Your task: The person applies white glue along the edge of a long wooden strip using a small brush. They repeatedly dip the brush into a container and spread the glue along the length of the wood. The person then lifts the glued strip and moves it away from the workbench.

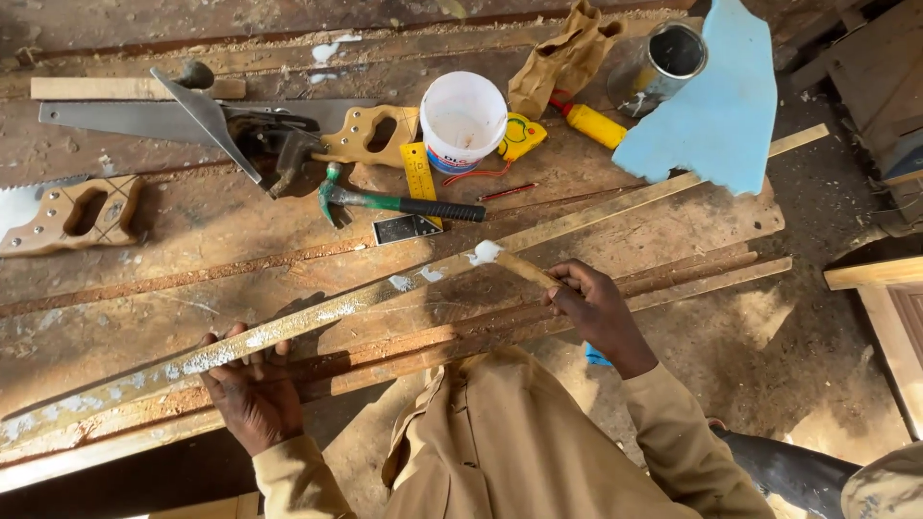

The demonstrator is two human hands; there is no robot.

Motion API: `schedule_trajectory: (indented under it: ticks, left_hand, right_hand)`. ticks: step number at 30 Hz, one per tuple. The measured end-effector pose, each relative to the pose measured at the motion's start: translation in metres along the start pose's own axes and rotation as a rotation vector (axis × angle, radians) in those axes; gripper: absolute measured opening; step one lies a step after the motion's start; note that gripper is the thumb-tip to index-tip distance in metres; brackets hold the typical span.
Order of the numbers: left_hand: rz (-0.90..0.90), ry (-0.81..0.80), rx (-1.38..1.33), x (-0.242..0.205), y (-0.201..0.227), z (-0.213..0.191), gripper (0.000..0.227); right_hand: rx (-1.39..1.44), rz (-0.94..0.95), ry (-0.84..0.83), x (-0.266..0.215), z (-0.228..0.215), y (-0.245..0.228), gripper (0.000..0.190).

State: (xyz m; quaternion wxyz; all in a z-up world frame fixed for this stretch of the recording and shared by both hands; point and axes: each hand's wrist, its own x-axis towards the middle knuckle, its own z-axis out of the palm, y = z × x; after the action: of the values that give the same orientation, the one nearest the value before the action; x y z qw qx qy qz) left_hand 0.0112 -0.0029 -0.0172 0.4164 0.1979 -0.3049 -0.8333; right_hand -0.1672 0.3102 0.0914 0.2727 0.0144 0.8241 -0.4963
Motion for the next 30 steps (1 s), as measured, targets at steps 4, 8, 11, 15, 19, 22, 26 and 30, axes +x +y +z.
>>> schedule_trajectory:
  ticks: [4, 8, 11, 15, 19, 22, 26, 30]
  left_hand:
    - [-0.025, 0.022, -0.012, 0.001, 0.001, 0.003, 0.041]
    - [-0.022, 0.031, 0.043, 0.002, 0.0, 0.0, 0.038]
    - [-0.017, 0.029, 0.051, 0.0, 0.001, 0.007, 0.039]
    - [-0.014, 0.083, 0.066, 0.0, 0.0, 0.009, 0.047]
    - [0.021, 0.075, 0.091, 0.0, -0.002, 0.007, 0.049]
    - [0.004, 0.086, 0.075, 0.0, -0.004, 0.0, 0.046]
    - [-0.009, 0.124, 0.087, -0.001, -0.002, 0.005, 0.05]
    - [-0.025, 0.185, 0.103, 0.0, 0.0, 0.006, 0.048]
  right_hand:
    - [0.355, -0.1, -0.081, 0.009, -0.004, 0.028, 0.011]
    - [0.27, -0.095, -0.039, 0.016, -0.013, 0.031, 0.017]
    - [0.043, -0.128, 0.093, 0.015, -0.021, 0.025, 0.02]
    - [-0.239, -0.229, 0.187, 0.023, -0.03, 0.037, 0.022]
    - [-0.291, -0.339, 0.209, 0.027, -0.038, 0.041, 0.014]
    - [-0.097, -0.198, 0.32, 0.024, -0.046, 0.04, 0.013]
    - [0.002, -0.024, 0.252, 0.02, -0.056, 0.023, 0.018]
    - [-0.181, -0.115, 0.259, 0.035, -0.064, 0.051, 0.027]
